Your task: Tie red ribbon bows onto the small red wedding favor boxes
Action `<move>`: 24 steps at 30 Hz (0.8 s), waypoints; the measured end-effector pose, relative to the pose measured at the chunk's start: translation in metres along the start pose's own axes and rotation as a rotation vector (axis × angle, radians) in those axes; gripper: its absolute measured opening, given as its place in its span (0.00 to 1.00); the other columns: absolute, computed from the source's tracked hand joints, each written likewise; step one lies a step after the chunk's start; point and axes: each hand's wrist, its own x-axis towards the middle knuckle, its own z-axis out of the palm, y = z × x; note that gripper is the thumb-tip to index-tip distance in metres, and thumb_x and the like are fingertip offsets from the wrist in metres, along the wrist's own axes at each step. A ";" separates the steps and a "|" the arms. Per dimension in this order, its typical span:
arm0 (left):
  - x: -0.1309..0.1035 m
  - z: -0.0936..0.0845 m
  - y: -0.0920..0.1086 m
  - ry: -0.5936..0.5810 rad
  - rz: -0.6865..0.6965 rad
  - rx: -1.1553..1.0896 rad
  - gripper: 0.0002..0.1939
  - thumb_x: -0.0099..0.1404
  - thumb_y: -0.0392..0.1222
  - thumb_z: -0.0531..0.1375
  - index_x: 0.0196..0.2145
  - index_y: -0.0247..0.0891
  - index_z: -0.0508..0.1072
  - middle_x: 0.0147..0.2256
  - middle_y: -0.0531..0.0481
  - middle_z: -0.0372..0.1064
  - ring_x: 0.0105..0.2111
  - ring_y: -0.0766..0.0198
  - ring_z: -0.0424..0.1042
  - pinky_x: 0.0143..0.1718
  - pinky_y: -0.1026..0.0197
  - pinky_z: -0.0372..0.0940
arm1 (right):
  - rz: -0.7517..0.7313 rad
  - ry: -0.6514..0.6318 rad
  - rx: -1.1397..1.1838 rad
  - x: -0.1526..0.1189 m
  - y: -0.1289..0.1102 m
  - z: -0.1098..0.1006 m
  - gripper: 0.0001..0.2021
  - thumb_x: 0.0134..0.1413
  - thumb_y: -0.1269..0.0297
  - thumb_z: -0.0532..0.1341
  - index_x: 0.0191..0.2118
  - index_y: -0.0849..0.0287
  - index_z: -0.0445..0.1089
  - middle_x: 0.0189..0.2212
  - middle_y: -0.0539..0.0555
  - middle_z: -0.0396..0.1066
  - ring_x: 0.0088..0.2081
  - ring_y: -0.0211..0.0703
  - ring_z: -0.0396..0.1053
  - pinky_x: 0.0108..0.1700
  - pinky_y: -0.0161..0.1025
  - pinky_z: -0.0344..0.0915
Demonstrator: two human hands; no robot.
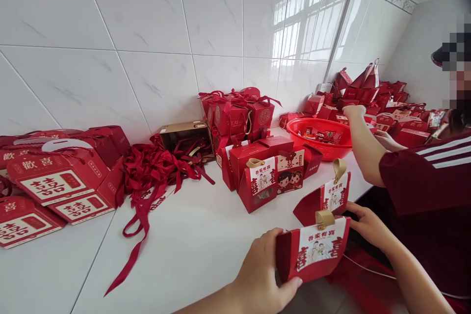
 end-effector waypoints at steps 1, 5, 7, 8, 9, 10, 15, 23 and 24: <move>0.001 -0.001 0.001 0.003 -0.004 0.020 0.38 0.52 0.40 0.65 0.59 0.40 0.58 0.57 0.38 0.66 0.55 0.43 0.67 0.57 0.41 0.63 | -0.003 0.002 -0.004 -0.002 0.002 -0.001 0.21 0.43 0.44 0.69 0.39 0.54 0.80 0.46 0.57 0.78 0.51 0.65 0.72 0.56 0.53 0.67; 0.002 -0.005 0.001 0.035 -0.029 0.056 0.39 0.53 0.40 0.65 0.61 0.39 0.57 0.58 0.38 0.65 0.55 0.43 0.67 0.57 0.41 0.63 | 0.018 0.021 -0.004 -0.008 0.008 -0.001 0.21 0.44 0.45 0.69 0.40 0.54 0.79 0.48 0.57 0.77 0.51 0.66 0.72 0.58 0.57 0.64; 0.001 -0.006 -0.001 0.032 -0.037 0.066 0.39 0.53 0.40 0.65 0.61 0.39 0.56 0.58 0.37 0.65 0.56 0.43 0.66 0.57 0.41 0.62 | 0.021 0.034 0.005 -0.011 0.011 0.000 0.22 0.43 0.45 0.69 0.41 0.54 0.79 0.48 0.57 0.77 0.52 0.66 0.71 0.59 0.58 0.64; -0.001 -0.008 -0.003 0.028 -0.033 0.070 0.39 0.53 0.40 0.65 0.61 0.38 0.56 0.59 0.36 0.64 0.56 0.42 0.66 0.57 0.41 0.62 | 0.022 0.042 0.014 -0.012 0.012 0.001 0.22 0.43 0.46 0.69 0.42 0.54 0.79 0.48 0.57 0.77 0.52 0.66 0.71 0.60 0.58 0.63; -0.004 -0.010 -0.005 0.026 -0.024 0.076 0.40 0.53 0.41 0.65 0.61 0.38 0.56 0.59 0.36 0.64 0.56 0.42 0.66 0.58 0.40 0.62 | 0.023 0.051 0.029 -0.013 0.013 0.001 0.22 0.43 0.46 0.70 0.42 0.54 0.78 0.48 0.58 0.77 0.52 0.66 0.71 0.59 0.58 0.64; -0.007 -0.013 -0.008 0.028 -0.010 0.083 0.40 0.54 0.41 0.65 0.62 0.39 0.55 0.59 0.36 0.64 0.56 0.42 0.66 0.57 0.40 0.63 | 0.026 0.057 0.049 -0.014 0.015 0.002 0.23 0.43 0.46 0.70 0.43 0.55 0.78 0.48 0.58 0.77 0.52 0.66 0.71 0.59 0.58 0.64; -0.030 -0.044 -0.033 0.111 0.007 0.146 0.36 0.57 0.43 0.64 0.61 0.42 0.55 0.57 0.37 0.66 0.55 0.43 0.68 0.56 0.40 0.65 | 0.025 0.075 0.132 -0.017 0.025 0.003 0.21 0.45 0.48 0.70 0.43 0.55 0.77 0.47 0.58 0.77 0.51 0.63 0.73 0.57 0.55 0.68; -0.070 -0.100 -0.057 0.206 -0.202 0.003 0.24 0.66 0.47 0.59 0.57 0.43 0.60 0.54 0.40 0.70 0.52 0.49 0.73 0.51 0.49 0.72 | 0.020 0.180 0.072 -0.024 0.030 0.019 0.36 0.41 0.48 0.71 0.57 0.54 0.63 0.56 0.60 0.70 0.58 0.62 0.66 0.60 0.56 0.64; -0.074 -0.101 -0.057 0.207 -0.206 -0.007 0.23 0.66 0.47 0.59 0.57 0.43 0.61 0.54 0.40 0.71 0.51 0.49 0.74 0.50 0.50 0.72 | 0.037 0.182 0.052 -0.023 0.029 0.021 0.36 0.39 0.48 0.71 0.56 0.54 0.64 0.55 0.61 0.70 0.57 0.62 0.67 0.59 0.56 0.65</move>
